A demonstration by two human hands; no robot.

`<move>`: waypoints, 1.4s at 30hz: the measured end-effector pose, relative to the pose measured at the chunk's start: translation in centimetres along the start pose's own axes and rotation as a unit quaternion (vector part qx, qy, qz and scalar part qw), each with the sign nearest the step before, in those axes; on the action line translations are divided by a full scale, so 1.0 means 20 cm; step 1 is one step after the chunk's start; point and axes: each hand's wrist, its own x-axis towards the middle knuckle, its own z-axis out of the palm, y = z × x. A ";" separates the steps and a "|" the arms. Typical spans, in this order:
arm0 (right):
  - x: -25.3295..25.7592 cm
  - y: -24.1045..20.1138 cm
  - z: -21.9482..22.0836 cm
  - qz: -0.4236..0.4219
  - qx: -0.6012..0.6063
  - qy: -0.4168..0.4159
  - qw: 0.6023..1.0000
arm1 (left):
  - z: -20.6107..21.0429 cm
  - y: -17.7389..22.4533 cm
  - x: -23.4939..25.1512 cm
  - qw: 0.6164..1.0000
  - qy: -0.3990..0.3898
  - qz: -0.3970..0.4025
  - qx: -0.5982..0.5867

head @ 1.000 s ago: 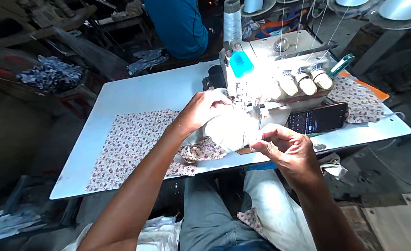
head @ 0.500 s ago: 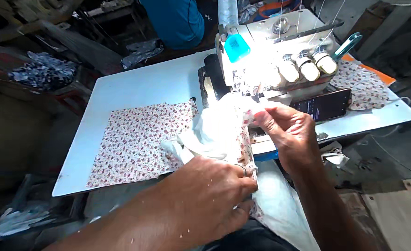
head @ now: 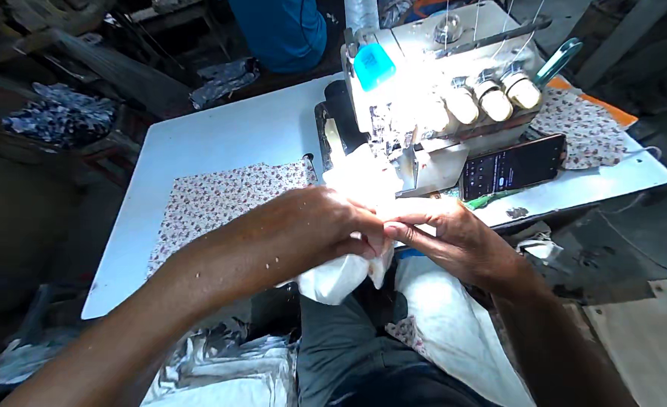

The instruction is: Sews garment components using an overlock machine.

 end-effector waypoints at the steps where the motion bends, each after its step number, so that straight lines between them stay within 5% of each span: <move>1: 0.00 0.01 0.00 -0.004 -0.003 -0.002 1.000 | -0.01 -0.02 0.00 1.000 0.003 -0.010 0.013; 12: -0.02 0.02 0.01 -0.046 -0.077 0.012 0.996 | 0.04 -0.05 0.04 0.995 0.023 -0.089 0.042; 21: -0.04 -0.04 0.07 -0.025 -0.102 0.080 0.991 | -0.03 0.01 0.06 0.985 -0.009 -0.049 0.168; 27: -0.11 -0.01 0.14 0.146 -0.003 0.146 0.978 | -0.26 -0.05 -0.03 0.967 -0.023 -0.138 0.212; 30: -0.13 0.09 0.23 0.249 0.040 -0.023 0.967 | -0.30 -0.12 -0.06 0.971 -0.014 -0.158 0.177; 32: -0.08 0.11 0.33 0.210 0.036 -0.083 0.973 | -0.30 -0.13 -0.05 0.980 0.006 -0.138 0.146; 37: 0.10 0.16 0.72 -0.073 -0.099 0.093 0.988 | -0.30 -0.12 -0.04 0.958 -0.032 -0.178 0.222; 42: 0.06 0.30 0.68 -0.058 -0.173 -0.080 0.980 | -0.23 -0.19 -0.14 0.967 0.007 -0.176 0.182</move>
